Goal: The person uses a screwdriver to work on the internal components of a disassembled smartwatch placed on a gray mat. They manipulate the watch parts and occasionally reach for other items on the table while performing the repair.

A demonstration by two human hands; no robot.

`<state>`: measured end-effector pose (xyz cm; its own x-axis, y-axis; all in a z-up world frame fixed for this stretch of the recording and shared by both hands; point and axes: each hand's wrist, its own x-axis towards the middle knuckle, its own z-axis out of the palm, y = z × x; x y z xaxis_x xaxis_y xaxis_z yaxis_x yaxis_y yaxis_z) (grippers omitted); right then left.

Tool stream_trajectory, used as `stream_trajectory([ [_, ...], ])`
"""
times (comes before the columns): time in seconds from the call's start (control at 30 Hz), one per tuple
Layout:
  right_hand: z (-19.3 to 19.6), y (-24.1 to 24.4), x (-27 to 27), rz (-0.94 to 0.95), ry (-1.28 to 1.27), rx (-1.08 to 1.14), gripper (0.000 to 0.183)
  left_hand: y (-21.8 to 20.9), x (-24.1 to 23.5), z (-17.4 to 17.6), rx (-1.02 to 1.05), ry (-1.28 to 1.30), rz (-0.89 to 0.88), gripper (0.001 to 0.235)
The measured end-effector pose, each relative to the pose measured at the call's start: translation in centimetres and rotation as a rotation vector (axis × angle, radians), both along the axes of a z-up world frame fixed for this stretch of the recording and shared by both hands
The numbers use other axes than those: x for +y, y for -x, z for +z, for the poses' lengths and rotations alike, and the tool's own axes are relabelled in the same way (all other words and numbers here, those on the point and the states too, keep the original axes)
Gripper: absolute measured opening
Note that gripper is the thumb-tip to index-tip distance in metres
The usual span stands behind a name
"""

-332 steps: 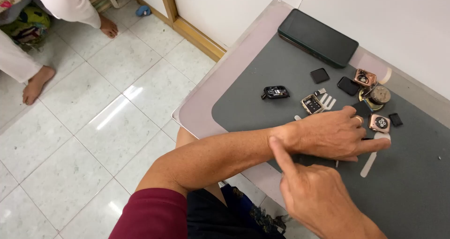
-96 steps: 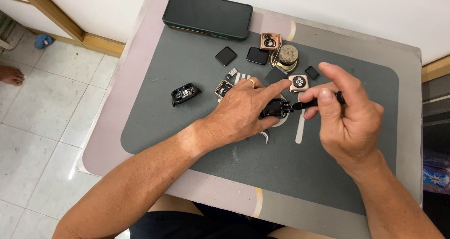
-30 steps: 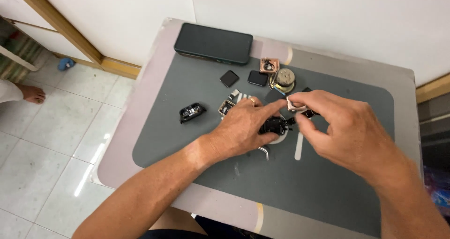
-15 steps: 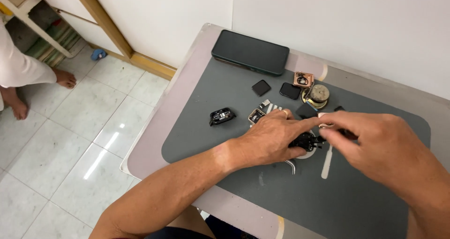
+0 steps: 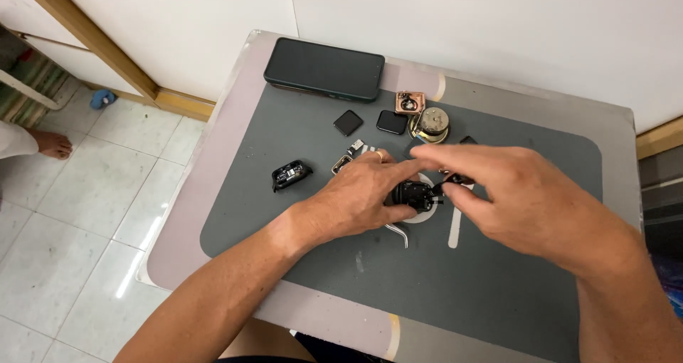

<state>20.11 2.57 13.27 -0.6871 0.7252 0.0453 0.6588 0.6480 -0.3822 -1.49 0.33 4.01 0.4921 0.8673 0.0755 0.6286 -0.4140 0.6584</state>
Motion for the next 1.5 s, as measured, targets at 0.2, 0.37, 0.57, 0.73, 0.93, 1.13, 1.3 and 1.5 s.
stream_trajectory([
  [0.2, -0.1, 0.3, -0.1, 0.004, -0.096, -0.015, 0.050, 0.0, 0.2, -1.7, -0.019, -0.107, 0.002, 0.072],
  [0.37, -0.6, 0.3, -0.1, 0.080, -0.078, 0.087, 0.049, 0.0, 0.1, -1.5, -0.024, -0.136, -0.019, 0.067],
  [0.57, -0.8, -0.5, 0.5, 0.096, -0.126, 0.114, 0.047, -0.4, 0.2, -0.3, -0.039, -0.200, -0.066, 0.062],
  [0.73, -1.7, -0.5, 0.4, 0.079, -0.138, 0.058, 0.003, -1.5, 0.1, 0.8, 0.083, 0.058, 0.123, 0.042],
  [0.93, -0.7, -1.3, 0.0, 0.214, 0.007, 0.198, 0.059, -1.8, -0.3, 0.7, 0.040, -0.005, 0.112, 0.043],
  [1.13, -1.8, -1.0, 0.9, 0.036, -0.119, 0.041, 0.019, -1.4, 0.0, -0.8, 0.025, -0.133, 0.088, 0.072],
  [1.3, -0.5, -0.9, 0.5, 0.132, -0.050, 0.050, 0.033, -1.3, -0.2, -0.5, 0.065, -0.205, 0.078, 0.057],
  [1.5, 0.6, -0.5, -0.2, 0.157, -0.038, 0.110, 0.032, -0.8, -0.2, -1.1, 0.045, -0.253, 0.033, 0.060],
])
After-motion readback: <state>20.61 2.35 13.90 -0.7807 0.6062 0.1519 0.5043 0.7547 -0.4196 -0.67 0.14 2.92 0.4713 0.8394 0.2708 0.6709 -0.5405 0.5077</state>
